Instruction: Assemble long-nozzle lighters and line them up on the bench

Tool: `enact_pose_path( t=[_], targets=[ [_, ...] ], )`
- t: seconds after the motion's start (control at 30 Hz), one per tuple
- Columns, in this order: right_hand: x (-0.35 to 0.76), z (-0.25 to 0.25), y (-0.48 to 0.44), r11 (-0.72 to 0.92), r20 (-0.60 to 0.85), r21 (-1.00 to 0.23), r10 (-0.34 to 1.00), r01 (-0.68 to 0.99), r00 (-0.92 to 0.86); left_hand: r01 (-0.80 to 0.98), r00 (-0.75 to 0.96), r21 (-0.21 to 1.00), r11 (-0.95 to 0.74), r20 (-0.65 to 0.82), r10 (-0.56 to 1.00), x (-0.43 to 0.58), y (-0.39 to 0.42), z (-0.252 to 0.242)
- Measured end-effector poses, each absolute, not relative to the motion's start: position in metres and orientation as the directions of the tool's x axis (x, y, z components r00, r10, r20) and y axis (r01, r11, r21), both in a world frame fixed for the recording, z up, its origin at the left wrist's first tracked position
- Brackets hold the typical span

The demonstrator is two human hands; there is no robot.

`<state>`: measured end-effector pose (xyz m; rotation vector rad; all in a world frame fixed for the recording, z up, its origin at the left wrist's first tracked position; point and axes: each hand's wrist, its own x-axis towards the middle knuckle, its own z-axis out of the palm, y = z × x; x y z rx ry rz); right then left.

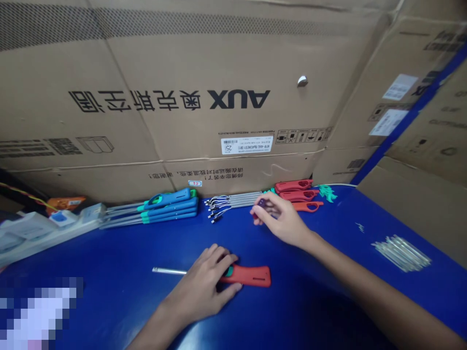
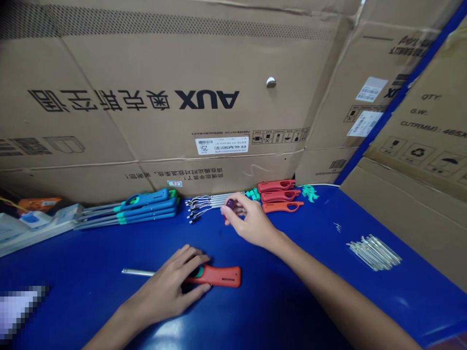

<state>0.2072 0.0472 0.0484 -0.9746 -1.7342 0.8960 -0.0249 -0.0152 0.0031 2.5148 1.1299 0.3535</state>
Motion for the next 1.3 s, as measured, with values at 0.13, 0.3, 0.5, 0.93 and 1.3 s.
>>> enact_pose_path(
  t=[0.13, 0.3, 0.5, 0.93, 1.3],
  targets=[
    [0.225, 0.058, 0.007, 0.363, 0.264, -0.886, 0.906, 0.287, -0.332, 0.678, 0.629, 0.426, -0.599, 0.087, 0.773, -0.022, -0.016, 0.003],
    [0.230, 0.051, -0.011, 0.384, 0.272, -0.854, 0.905, 0.351, -0.328, 0.677, 0.624, 0.437, -0.592, 0.085, 0.777, -0.022, -0.014, 0.003],
    [0.227, 0.048, -0.007, 0.481, 0.381, -0.768, 0.874, 0.422, -0.302, 0.667, 0.633, 0.449, -0.595, 0.079, 0.770, -0.024, -0.013, 0.002],
    [0.218, 0.061, -0.013, 0.490, 0.314, -0.654, 0.869, 0.576, -0.383, 0.653, 0.643, 0.441, -0.616, 0.106, 0.758, -0.024, -0.012, 0.001],
    [0.210, 0.073, -0.019, 0.596, 0.302, -0.109, 0.782, 0.795, -0.545, 0.660, 0.641, 0.441, -0.609, 0.092, 0.762, -0.025, -0.014, 0.003]
  ],
)
